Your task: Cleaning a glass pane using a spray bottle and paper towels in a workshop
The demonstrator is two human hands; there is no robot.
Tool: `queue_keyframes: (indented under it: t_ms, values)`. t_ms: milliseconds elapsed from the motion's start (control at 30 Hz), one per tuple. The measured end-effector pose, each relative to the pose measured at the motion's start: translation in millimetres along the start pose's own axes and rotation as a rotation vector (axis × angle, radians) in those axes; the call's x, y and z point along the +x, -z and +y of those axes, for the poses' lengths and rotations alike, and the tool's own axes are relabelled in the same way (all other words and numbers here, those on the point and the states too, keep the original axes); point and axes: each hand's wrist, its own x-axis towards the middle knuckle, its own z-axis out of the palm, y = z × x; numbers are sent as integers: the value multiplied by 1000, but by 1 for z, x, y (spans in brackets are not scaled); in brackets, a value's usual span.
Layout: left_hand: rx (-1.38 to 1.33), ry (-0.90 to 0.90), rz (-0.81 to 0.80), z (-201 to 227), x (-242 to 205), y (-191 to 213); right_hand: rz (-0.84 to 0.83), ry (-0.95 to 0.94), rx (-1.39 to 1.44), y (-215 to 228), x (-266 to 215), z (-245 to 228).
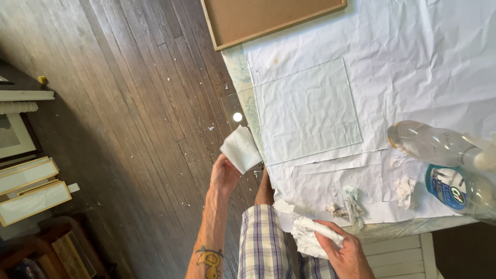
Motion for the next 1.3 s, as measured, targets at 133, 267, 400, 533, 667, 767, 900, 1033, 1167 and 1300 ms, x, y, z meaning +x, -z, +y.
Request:
queue_keyframes:
  t_ms: [133,267,400,533,667,767,900,1033,1167,1300]
  values:
    - [293,67,10,11,-18,-40,122,-298,535,8,-17,-32]
    - [328,74,-30,13,-14,-44,135,-260,702,26,-12,18]
    - [431,-43,-97,14,-24,-50,106,-71,896,29,0,82]
    - [432,-143,-150,14,-48,-60,36,242,661,28,-2,81]
    - [503,-126,-132,27,-76,-89,91,571,900,-10,-12,88]
    - [605,-103,-99,28,-82,-99,173,435,965,-14,-21,81]
    - [656,-189,-65,24,-83,-95,165,398,781,-2,-24,91]
    - [538,-229,37,32,-98,-72,-57,532,852,18,-24,87]
    - [472,-245,71,61,-158,-66,-51,656,827,20,-15,109]
    - [387,-321,50,77,-197,-42,-118,699,686,40,14,130]
